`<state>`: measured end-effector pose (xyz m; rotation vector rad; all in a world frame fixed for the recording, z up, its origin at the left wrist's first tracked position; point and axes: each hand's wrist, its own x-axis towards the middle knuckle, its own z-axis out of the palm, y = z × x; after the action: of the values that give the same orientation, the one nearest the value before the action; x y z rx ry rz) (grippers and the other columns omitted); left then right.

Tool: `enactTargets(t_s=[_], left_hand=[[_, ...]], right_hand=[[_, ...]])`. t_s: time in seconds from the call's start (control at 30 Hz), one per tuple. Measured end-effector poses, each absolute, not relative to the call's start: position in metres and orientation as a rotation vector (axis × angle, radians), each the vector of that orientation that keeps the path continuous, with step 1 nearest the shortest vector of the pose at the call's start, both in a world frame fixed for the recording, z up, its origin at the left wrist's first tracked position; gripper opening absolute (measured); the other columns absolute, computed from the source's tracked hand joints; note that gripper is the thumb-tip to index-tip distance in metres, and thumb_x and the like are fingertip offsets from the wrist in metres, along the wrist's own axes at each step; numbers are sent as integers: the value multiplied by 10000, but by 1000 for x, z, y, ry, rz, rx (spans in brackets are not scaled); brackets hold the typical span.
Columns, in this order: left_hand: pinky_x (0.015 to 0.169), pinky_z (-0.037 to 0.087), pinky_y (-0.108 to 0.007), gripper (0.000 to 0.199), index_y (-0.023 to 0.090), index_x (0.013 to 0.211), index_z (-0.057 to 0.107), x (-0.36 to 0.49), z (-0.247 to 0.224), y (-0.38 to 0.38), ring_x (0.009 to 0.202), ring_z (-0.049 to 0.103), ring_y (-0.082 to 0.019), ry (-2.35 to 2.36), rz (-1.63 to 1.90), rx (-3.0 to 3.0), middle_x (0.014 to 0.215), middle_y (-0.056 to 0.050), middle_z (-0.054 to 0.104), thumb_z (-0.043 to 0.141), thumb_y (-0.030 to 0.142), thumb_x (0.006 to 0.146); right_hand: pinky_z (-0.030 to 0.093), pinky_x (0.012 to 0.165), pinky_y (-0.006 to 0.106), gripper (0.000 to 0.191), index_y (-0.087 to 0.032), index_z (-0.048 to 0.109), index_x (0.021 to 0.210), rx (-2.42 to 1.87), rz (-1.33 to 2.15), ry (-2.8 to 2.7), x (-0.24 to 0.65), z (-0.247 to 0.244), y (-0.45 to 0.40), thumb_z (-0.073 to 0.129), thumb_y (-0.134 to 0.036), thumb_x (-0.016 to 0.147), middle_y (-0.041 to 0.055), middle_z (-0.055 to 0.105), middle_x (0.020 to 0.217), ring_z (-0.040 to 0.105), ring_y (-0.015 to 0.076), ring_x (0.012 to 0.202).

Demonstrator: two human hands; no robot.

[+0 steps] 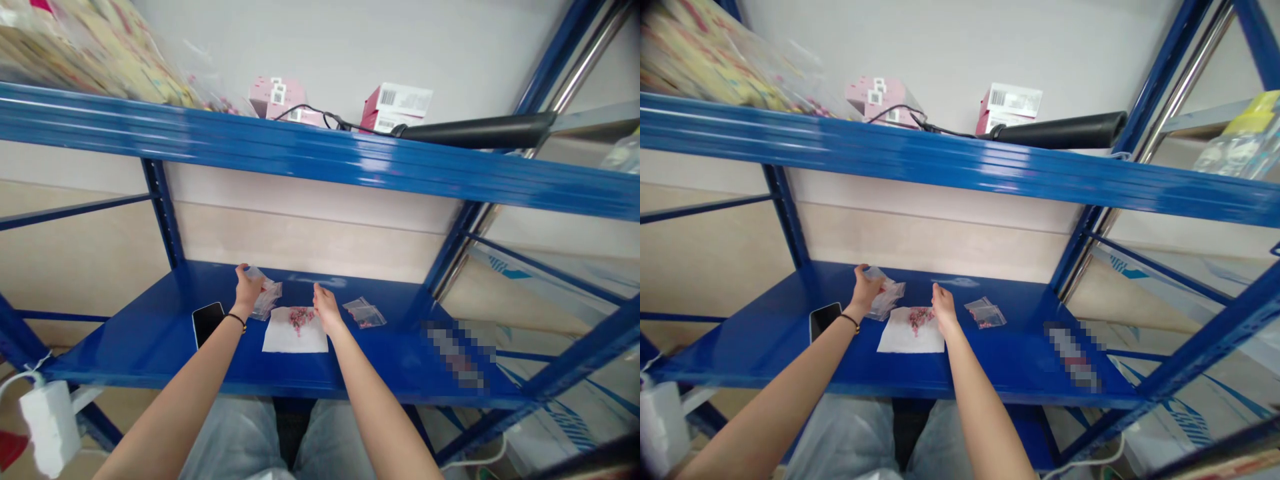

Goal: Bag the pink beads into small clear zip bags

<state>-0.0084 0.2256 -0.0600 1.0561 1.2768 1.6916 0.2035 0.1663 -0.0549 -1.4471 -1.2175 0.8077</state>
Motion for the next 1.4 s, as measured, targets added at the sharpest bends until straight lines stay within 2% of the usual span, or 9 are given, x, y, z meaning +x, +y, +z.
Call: enactTargets(t_s=[0.1,0.23,0.33,0.47,0.6,0.8,1.07,1.27,1.4], left_hand=[[561,484,-250,599,198,1236,404,-7,-63,237,545,611,-151,1495,1605,1250,714,60,580,726,107,739],[851,495,-356,602,138,1314,427,-5,-69,238,1011,658,-279,1724,1471,1559,1138,-143,602,680,127,768],[1043,377,-528,561,185,1350,502,-3,-80,231,1331,443,-422,1880,1262,1807,1465,-225,404,653,160,811],[1150,202,-614,353,242,1250,661,-3,-97,225,1489,196,-435,1964,866,2132,1637,-129,275,552,230,914],[1205,86,-583,428,200,1355,616,-3,-107,223,1536,140,-356,1964,634,2273,1618,-126,364,426,256,976],[1180,133,-645,603,129,1497,469,-4,-111,224,1521,180,-403,2019,459,2289,1615,-157,360,322,441,1002],[1180,171,-634,673,148,1538,412,-6,-113,223,1508,235,-397,2062,433,2293,1618,-160,353,306,529,993],[1142,181,-696,628,163,1552,383,-9,-97,220,1511,206,-423,2114,560,2260,1640,-203,279,311,474,1011],[1133,226,-682,570,184,1506,448,-7,-68,211,1500,245,-404,2057,792,2315,1616,-197,334,352,457,1015]], right_hand=[[344,555,242,442,-206,505,611,-1638,588,-1445,200,-68,178,474,-435,989,4,556,605,534,146,602],[406,724,274,317,-191,656,811,-1811,311,-1711,188,-80,180,456,-317,1021,87,707,866,641,207,871],[416,849,300,287,-168,687,931,-1843,155,-1889,178,-85,178,445,-289,1027,121,716,1008,623,228,1017],[399,930,329,297,-145,698,1005,-1837,17,-2044,172,-89,176,432,-274,1027,132,695,1085,586,247,1088],[400,931,344,294,-147,692,1044,-1841,-63,-2109,173,-90,175,425,-272,1028,129,677,1100,574,249,1091],[430,873,322,264,-177,677,1041,-1868,-130,-2088,173,-88,172,427,-261,1021,108,665,1074,604,227,1011],[436,851,272,256,-234,650,1059,-1957,-117,-1875,215,-66,167,405,-302,1027,70,666,1100,614,200,1037],[450,864,353,327,-98,612,1200,-2295,2,-1456,344,-54,147,448,-267,973,218,654,1166,627,302,1089],[463,746,319,241,-108,716,944,-2348,232,-1391,393,-58,129,596,-306,879,188,724,960,685,300,933]])
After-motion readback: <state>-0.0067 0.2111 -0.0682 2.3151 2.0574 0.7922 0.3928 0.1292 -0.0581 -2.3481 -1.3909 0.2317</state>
